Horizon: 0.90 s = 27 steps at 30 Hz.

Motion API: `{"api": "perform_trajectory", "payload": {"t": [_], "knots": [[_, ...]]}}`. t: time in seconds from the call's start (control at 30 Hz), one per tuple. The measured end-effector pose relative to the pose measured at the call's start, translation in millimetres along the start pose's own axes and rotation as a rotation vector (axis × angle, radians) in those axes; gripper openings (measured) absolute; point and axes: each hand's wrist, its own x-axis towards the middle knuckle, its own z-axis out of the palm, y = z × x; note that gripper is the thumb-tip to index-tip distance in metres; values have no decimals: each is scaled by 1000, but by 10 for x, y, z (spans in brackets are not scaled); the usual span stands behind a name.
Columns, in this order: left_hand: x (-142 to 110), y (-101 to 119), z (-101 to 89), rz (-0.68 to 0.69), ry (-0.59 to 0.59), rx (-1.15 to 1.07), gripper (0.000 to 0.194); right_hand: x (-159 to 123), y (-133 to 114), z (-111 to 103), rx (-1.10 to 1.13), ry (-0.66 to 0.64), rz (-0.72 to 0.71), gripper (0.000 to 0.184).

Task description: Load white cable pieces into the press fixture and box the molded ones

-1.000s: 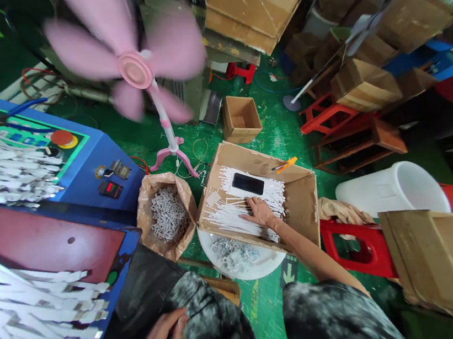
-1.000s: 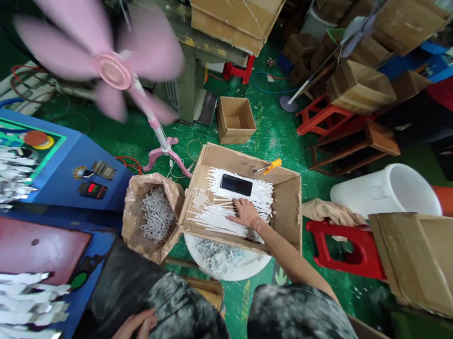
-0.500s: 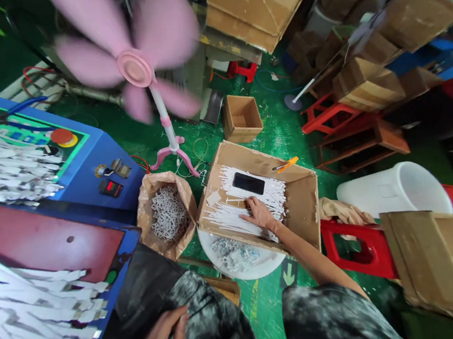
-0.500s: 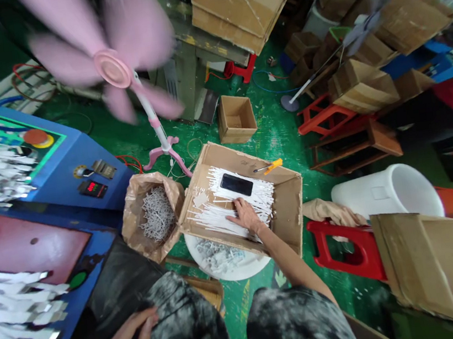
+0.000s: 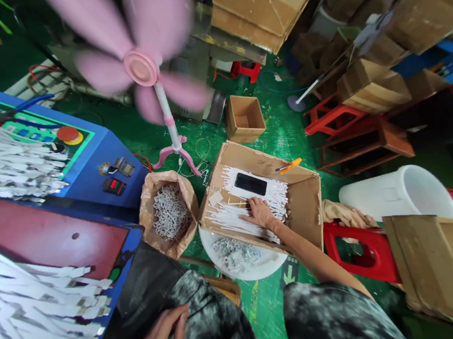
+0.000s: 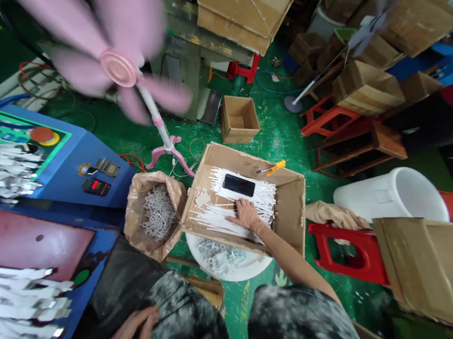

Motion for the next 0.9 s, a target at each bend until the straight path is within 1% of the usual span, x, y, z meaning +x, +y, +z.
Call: {"api": "perform_trajectory", "payload": {"t": [0.13,0.23,0.3,0.4,0.47,0.57,0.63,0.7,0.8,0.9], "knots": [[10,4,-3,15,-11,2,20,-65,-4,-29,-23,-30,-20,79],[15,3,-9,23,-10,15,20,-161,23,-74,-28,-77,-125,79],[10,0,-5,25,-8,15,20,-241,34,-95,-32,-116,-204,83],[-15,-15,22,23,-12,8,20,-330,6,-90,-51,-165,-245,88],[-39,-32,44,11,-23,1,20,-341,-44,-69,-68,-187,-221,80],[-74,-67,61,-8,-50,-9,19,-295,-146,-35,-82,-215,-160,53],[-91,-90,58,-9,-72,-8,18,-242,-214,-15,-83,-227,-107,43],[-101,-105,51,-3,-78,-6,18,-185,-265,2,-76,-241,-46,41],[-103,-108,48,10,-55,-7,19,-117,-287,8,-36,-277,32,38],[-103,-105,50,15,-42,-20,19,-103,-260,-29,37,-301,56,36]]}}
